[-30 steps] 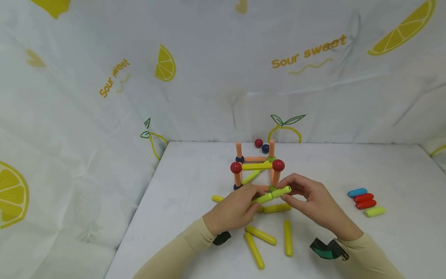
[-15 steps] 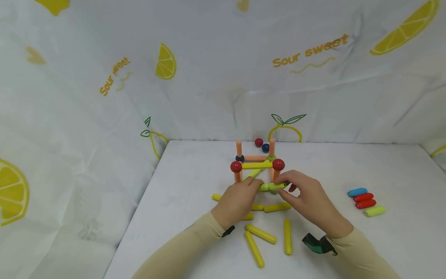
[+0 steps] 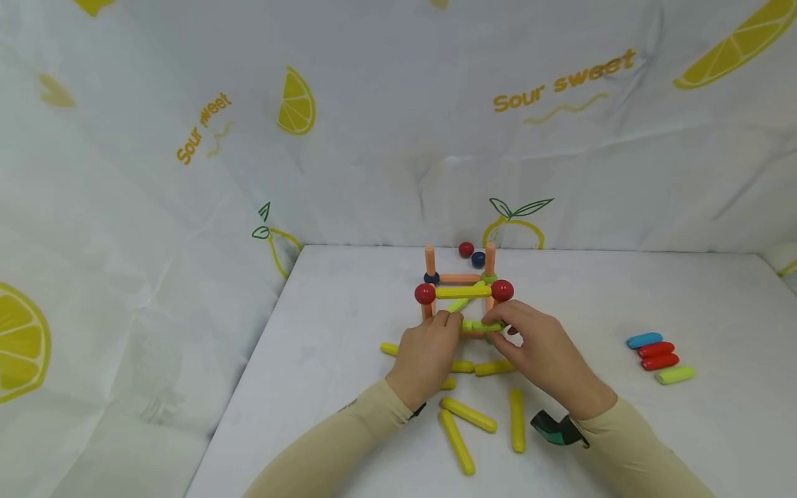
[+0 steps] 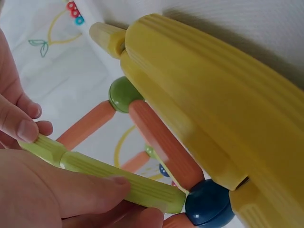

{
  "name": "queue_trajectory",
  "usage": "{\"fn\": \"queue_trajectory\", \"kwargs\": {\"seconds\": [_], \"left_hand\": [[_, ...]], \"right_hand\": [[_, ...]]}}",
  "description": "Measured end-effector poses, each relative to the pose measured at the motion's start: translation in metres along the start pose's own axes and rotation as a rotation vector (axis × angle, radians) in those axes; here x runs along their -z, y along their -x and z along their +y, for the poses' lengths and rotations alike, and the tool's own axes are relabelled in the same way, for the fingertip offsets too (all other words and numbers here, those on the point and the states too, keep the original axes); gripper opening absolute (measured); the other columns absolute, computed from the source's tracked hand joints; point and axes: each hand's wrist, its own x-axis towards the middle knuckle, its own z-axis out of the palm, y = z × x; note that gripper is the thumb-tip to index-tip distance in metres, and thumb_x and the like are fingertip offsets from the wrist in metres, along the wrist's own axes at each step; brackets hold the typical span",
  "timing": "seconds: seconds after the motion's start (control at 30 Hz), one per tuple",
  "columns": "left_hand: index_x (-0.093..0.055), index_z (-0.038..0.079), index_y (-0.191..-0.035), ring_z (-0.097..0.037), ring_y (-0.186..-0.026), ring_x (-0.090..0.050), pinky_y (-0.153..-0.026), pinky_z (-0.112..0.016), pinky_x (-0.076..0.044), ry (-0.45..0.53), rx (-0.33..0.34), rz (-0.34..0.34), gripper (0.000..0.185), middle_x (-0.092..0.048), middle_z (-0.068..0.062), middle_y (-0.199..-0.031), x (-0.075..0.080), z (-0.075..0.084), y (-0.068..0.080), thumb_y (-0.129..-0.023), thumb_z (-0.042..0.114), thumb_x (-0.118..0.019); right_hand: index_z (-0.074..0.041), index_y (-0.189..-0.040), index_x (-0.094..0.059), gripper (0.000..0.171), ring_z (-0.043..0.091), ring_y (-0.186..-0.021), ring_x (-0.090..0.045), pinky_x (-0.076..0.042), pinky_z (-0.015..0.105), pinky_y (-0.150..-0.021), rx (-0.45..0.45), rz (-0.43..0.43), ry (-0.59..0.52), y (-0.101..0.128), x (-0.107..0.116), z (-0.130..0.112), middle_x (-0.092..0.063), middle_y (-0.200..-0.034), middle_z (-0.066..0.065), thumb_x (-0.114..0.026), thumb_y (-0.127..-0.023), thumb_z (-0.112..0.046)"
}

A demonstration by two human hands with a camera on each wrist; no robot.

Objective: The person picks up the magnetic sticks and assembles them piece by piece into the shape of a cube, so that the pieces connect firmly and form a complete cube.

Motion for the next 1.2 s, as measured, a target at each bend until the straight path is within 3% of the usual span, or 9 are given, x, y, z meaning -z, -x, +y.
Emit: {"fn": "queue_trajectory", "kwargs": {"seconds": [0.2,0.33,0.47,0.57,0.67,0.73,0.87,1.2], "left_hand": [[-0.068,0.013,-0.127,-0.012,-0.082,-0.074,-0.058,-0.024,-0.06,0.048,0.01,-0.001,0.025,-0.076,-0.001,-0.113,0.002,0.0,0.0,-0.106,0.025,-0.071],[-0.069,0.015,-0.131,-0.01,-0.088,-0.077,-0.063,-0.022,-0.062,0.109,-0.03,0.042,0.031,-0.078,0.003,-0.115,0.007,0.004,-0.006,-0.106,0.034,-0.07],[-0.072,0.015,-0.128,-0.01,-0.086,-0.077,-0.063,-0.021,-0.061,0.122,-0.054,0.074,0.031,-0.08,0.003,-0.11,0.01,0.006,-0.011,-0.106,0.037,-0.07],[-0.073,0.014,-0.129,-0.011,-0.083,-0.076,-0.062,-0.022,-0.061,0.101,-0.026,0.067,0.033,-0.08,0.001,-0.109,0.012,0.007,-0.014,-0.105,0.037,-0.073],[-0.073,0.013,-0.128,-0.012,-0.08,-0.075,-0.061,-0.025,-0.062,0.089,0.006,0.05,0.033,-0.079,0.0,-0.106,0.012,0.009,-0.015,-0.103,0.035,-0.076],[-0.073,0.013,-0.127,-0.012,-0.079,-0.074,-0.061,-0.025,-0.062,0.098,0.017,0.037,0.032,-0.079,0.0,-0.103,0.012,0.01,-0.015,-0.103,0.033,-0.076],[-0.073,0.011,-0.126,-0.012,-0.076,-0.073,-0.061,-0.025,-0.062,0.108,0.013,0.03,0.031,-0.078,-0.001,-0.1,0.009,0.011,-0.015,-0.103,0.031,-0.076],[-0.073,0.01,-0.12,-0.013,-0.076,-0.073,-0.065,-0.027,-0.064,0.091,0.031,0.062,0.028,-0.078,0.0,-0.099,0.007,0.009,-0.021,-0.104,0.033,-0.075]], "right_hand": [[-0.015,-0.111,-0.075,0.035,0.015,-0.093,-0.072,-0.066,0.04,-0.077,0.024,0.016,0.03,-0.001,-0.003,-0.003,-0.076,-0.11,-0.001,-0.093,-0.083,-0.005],[-0.016,-0.113,-0.076,0.036,0.016,-0.09,-0.073,-0.066,0.037,-0.075,0.035,0.032,0.071,-0.001,0.003,-0.007,-0.077,-0.11,-0.001,-0.094,-0.082,-0.008],[-0.014,-0.11,-0.077,0.035,0.012,-0.081,-0.067,-0.056,0.024,-0.064,0.054,0.147,0.099,-0.004,0.018,-0.007,-0.076,-0.105,-0.001,-0.095,-0.081,-0.009],[-0.012,-0.114,-0.077,0.035,0.014,-0.085,-0.064,-0.049,0.019,-0.066,0.007,0.23,0.064,-0.011,0.031,-0.002,-0.076,-0.109,0.002,-0.093,-0.083,-0.008],[-0.013,-0.129,-0.073,0.043,0.02,-0.102,-0.067,-0.057,0.024,-0.079,-0.081,0.181,-0.014,-0.019,0.037,0.004,-0.075,-0.124,0.004,-0.089,-0.088,-0.013],[-0.014,-0.139,-0.069,0.05,0.024,-0.114,-0.068,-0.063,0.036,-0.088,-0.136,0.09,-0.073,-0.022,0.036,0.007,-0.073,-0.134,0.006,-0.087,-0.092,-0.017],[-0.014,-0.141,-0.066,0.051,0.025,-0.115,-0.07,-0.064,0.051,-0.091,-0.175,-0.025,-0.129,-0.023,0.029,0.011,-0.073,-0.131,0.006,-0.086,-0.094,-0.018],[-0.013,-0.128,-0.07,0.04,0.019,-0.1,-0.071,-0.066,0.048,-0.084,-0.132,0.027,-0.079,-0.028,0.021,0.011,-0.074,-0.119,0.003,-0.087,-0.092,-0.01]]}}
